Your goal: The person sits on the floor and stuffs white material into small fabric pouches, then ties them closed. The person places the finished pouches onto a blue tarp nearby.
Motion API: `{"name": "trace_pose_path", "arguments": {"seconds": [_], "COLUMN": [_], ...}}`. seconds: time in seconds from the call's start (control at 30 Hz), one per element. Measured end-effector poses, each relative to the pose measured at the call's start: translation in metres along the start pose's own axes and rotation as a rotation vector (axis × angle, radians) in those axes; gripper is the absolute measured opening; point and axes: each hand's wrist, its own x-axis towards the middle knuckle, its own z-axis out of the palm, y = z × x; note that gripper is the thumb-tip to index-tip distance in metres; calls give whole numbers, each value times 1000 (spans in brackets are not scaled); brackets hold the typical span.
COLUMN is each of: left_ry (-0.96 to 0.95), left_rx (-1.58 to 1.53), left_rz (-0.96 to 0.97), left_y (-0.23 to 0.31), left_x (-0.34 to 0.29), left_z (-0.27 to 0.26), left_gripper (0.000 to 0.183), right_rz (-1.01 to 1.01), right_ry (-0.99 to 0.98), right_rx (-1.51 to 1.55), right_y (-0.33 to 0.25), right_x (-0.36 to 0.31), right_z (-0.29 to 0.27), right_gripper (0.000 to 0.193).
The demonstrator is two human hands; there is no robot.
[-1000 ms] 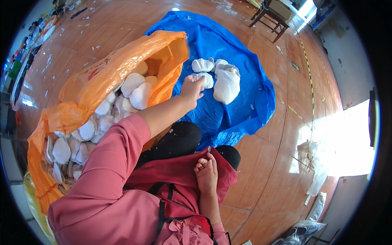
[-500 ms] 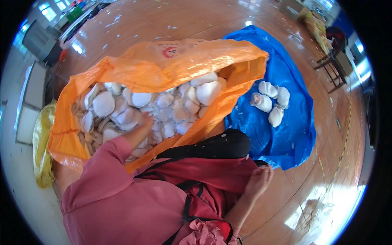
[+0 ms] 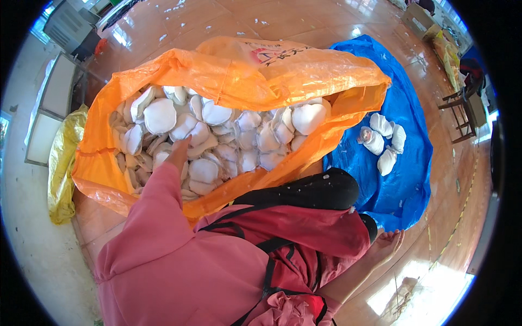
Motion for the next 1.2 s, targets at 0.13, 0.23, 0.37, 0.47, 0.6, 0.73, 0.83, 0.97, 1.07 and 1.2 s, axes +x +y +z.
{"name": "trace_pose_path", "arguments": {"seconds": [0.13,0.23,0.37,0.47,0.6,0.73,0.83,0.97,1.07,1.2], "left_ry": [79,196,56,-204,-682,-1062,-1126,-1197,-1168,-1243], "left_rx": [-350,-562,-609,-657,-666,-451,-196,215,222,20], "left_rz": [-124,-255,-89,-337,-174,130,582,1129,1605,1871], "left_y": [17,25,19,85,136,165,173,176,174,170], "left_x": [-5,15,-16,-173,-292,-375,-419,-461,-489,-500], "left_z": [26,15,37,65,113,149,162,168,170,182], "left_gripper": [41,35,28,32,33,30,27,27,31,23], "right_rz": [-17,22,84,169,318,331,376,289,298,449], "right_ry": [27,-27,-73,-133,-370,-551,-512,-474,-315,-226], "right_rx": [-100,-91,-118,-136,-238,-314,-196,-130,-103,61], "right_y": [-6,0,9,22,25,23,16,25,25,27], "right_x": [-16,-22,-38,-55,-80,-94,-99,-101,-108,-108], "right_z": [9,8,9,17,60,69,64,33,22,3], "right_gripper": [25,24,22,20,15,32,66,78,63,40]}}
